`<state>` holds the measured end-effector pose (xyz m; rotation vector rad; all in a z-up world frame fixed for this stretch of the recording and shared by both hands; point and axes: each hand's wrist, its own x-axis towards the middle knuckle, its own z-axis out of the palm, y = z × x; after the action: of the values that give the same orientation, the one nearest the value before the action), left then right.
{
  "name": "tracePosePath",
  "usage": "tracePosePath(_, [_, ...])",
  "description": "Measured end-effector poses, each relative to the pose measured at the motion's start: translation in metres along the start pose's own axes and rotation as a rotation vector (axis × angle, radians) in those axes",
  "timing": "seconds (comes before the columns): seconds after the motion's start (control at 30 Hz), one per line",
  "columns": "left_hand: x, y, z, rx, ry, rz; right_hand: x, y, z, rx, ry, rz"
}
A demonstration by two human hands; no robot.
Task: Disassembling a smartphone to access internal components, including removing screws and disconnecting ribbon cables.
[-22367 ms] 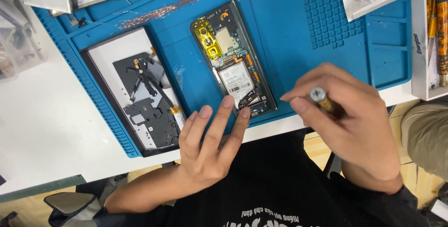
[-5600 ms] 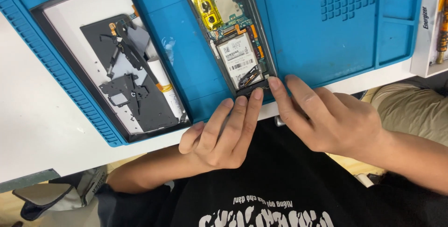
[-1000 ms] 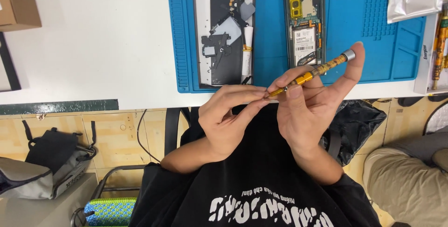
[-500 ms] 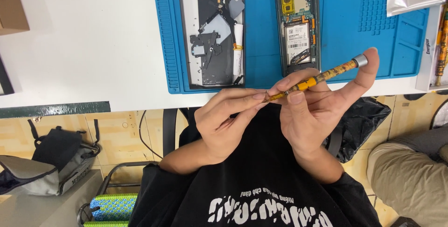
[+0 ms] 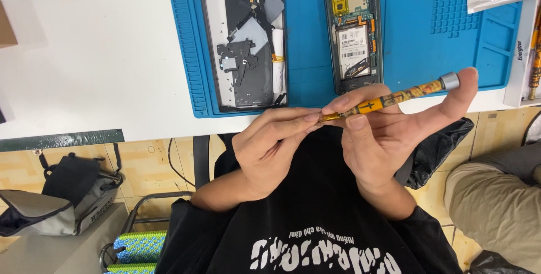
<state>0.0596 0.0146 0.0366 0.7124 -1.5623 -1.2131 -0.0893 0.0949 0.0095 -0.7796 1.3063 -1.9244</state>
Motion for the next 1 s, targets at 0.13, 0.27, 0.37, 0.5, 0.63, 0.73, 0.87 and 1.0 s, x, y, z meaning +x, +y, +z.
tracePosePath(0.13, [0.003,0.0,0.002,0.004,-0.018,-0.004,-0.001,0.004,-0.005,0.007,-0.009,-0.044])
tracePosePath(0.27, [0.003,0.0,0.004,-0.028,-0.037,-0.01,-0.001,0.008,-0.007,-0.045,0.016,-0.138])
tracePosePath(0.37, [0.002,0.0,0.006,-0.034,-0.051,-0.018,-0.007,0.009,-0.014,-0.023,0.018,-0.128])
tracePosePath(0.5, [0.005,-0.002,0.011,-0.052,-0.079,-0.012,-0.008,0.008,-0.019,0.017,0.066,-0.083])
tracePosePath(0.63, [-0.004,-0.009,0.019,0.082,-0.047,-0.006,-0.001,0.004,-0.035,0.002,0.103,-0.128])
tracePosePath(0.73, [-0.008,-0.026,0.029,0.411,-0.052,0.237,0.023,0.001,-0.045,-0.193,0.045,-0.253])
tracePosePath(0.87, [-0.004,-0.04,0.041,0.566,-0.105,0.303,0.059,-0.008,-0.046,-0.481,-0.052,-0.434])
tracePosePath(1.0, [-0.006,-0.044,0.051,0.752,-0.069,0.341,0.077,-0.01,-0.032,-0.516,-0.269,-0.572])
